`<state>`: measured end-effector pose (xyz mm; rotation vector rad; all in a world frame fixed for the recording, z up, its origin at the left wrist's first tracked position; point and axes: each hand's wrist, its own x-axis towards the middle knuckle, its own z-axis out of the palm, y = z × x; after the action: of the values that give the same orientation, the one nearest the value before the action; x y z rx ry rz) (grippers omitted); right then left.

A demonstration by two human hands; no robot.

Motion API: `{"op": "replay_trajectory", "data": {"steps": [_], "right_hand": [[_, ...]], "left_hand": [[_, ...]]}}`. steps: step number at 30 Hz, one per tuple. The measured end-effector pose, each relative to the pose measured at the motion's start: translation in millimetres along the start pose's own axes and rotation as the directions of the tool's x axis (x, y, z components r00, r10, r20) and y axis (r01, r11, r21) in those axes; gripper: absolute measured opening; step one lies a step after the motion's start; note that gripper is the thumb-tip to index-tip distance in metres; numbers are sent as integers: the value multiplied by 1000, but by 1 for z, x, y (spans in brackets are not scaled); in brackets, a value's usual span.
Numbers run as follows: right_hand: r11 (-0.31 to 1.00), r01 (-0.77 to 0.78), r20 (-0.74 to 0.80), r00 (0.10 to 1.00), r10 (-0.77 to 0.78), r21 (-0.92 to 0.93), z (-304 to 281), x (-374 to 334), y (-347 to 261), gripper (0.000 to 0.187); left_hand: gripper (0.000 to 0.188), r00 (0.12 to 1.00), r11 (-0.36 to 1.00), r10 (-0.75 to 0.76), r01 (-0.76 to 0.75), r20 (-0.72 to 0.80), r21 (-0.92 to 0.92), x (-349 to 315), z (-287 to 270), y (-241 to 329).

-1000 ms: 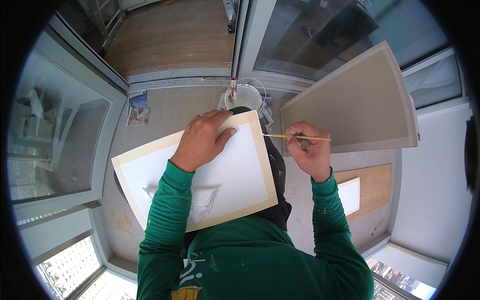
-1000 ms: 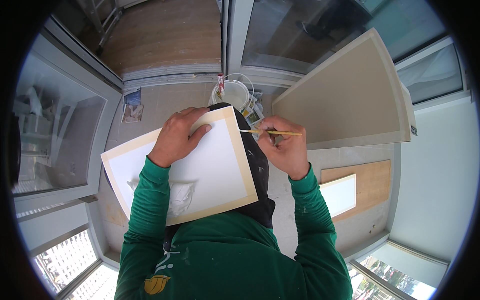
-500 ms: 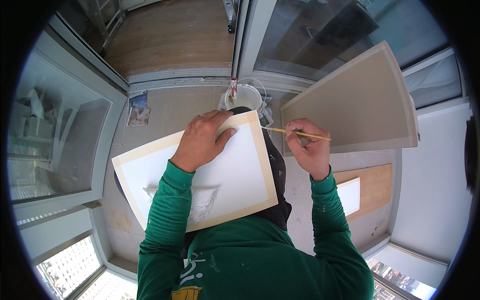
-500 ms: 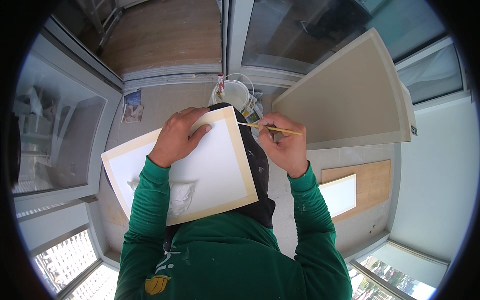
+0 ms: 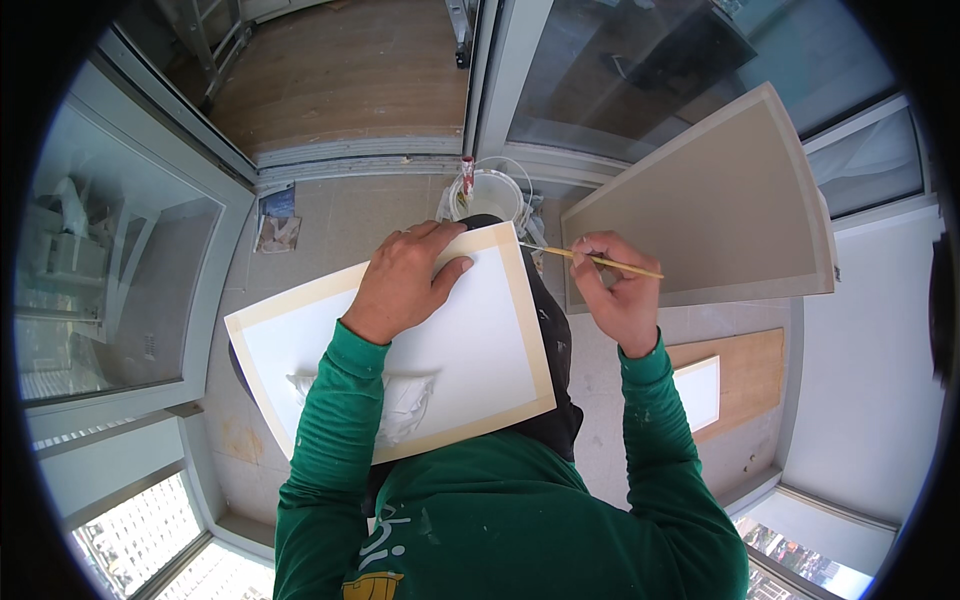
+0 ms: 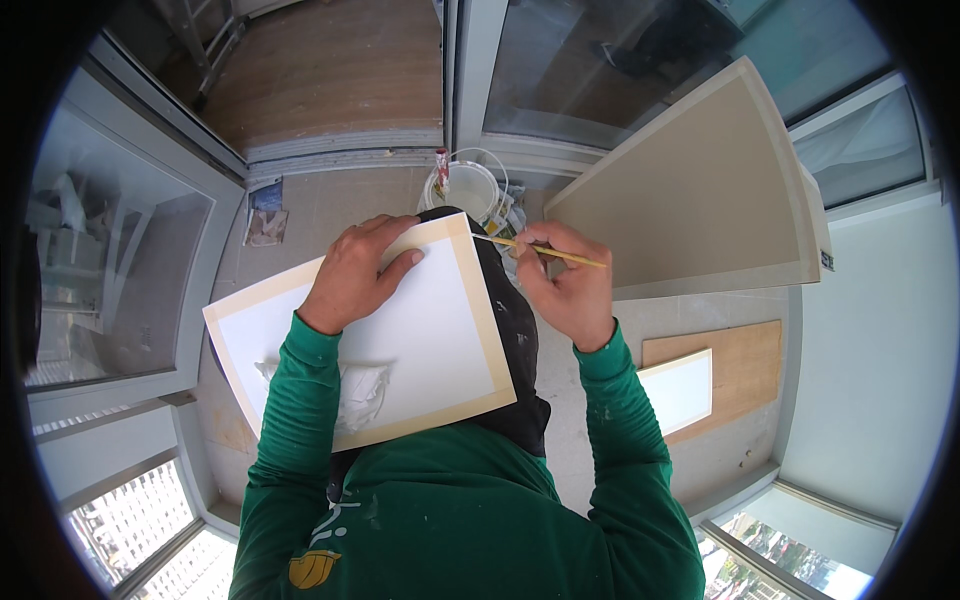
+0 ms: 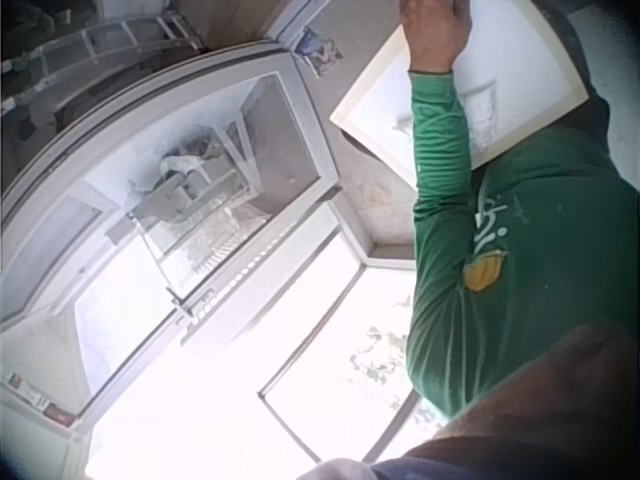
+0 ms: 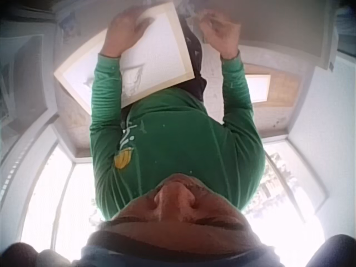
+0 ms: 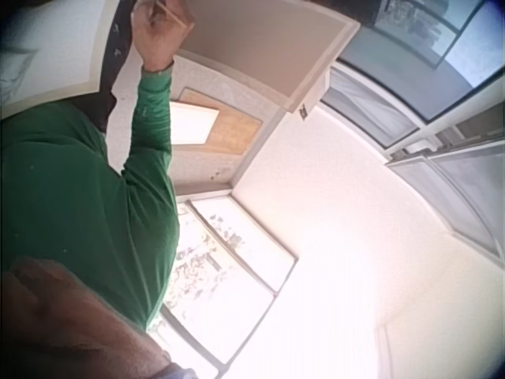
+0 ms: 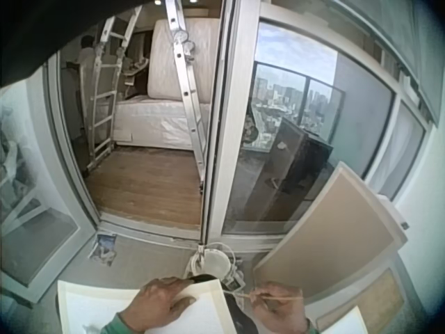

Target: The person dips a brush into a bucket of white paint and applies it to the edges of a white rectangular panel held on their lap.

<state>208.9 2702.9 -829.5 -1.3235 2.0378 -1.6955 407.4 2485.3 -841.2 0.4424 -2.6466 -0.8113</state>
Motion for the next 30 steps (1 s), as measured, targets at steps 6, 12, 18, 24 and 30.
{"op": "replay_trajectory", "data": {"steps": [6,12,18,24,30], "right_hand": [[1000,-13,-13,1000,13,-1,4,4,5,10],[1000,-12,-16,1000,12,14,6,6,6,11],[999,40,23,999,-40,-5,2,4,9,10],[1000,-5,-32,999,6,9,7,7,7,9],[999,-15,-39,999,16,29,10,13,6,8]], "left_hand": [[37,1000,1000,-7,7,3,0,1,1,0],[37,1000,1000,-2,2,-3,-6,0,1,-1],[37,1000,1000,-1,1,-3,-5,0,0,0],[37,1000,1000,-3,3,8,4,1,0,1],[37,1000,1000,-11,11,14,5,1,-1,1]]}}
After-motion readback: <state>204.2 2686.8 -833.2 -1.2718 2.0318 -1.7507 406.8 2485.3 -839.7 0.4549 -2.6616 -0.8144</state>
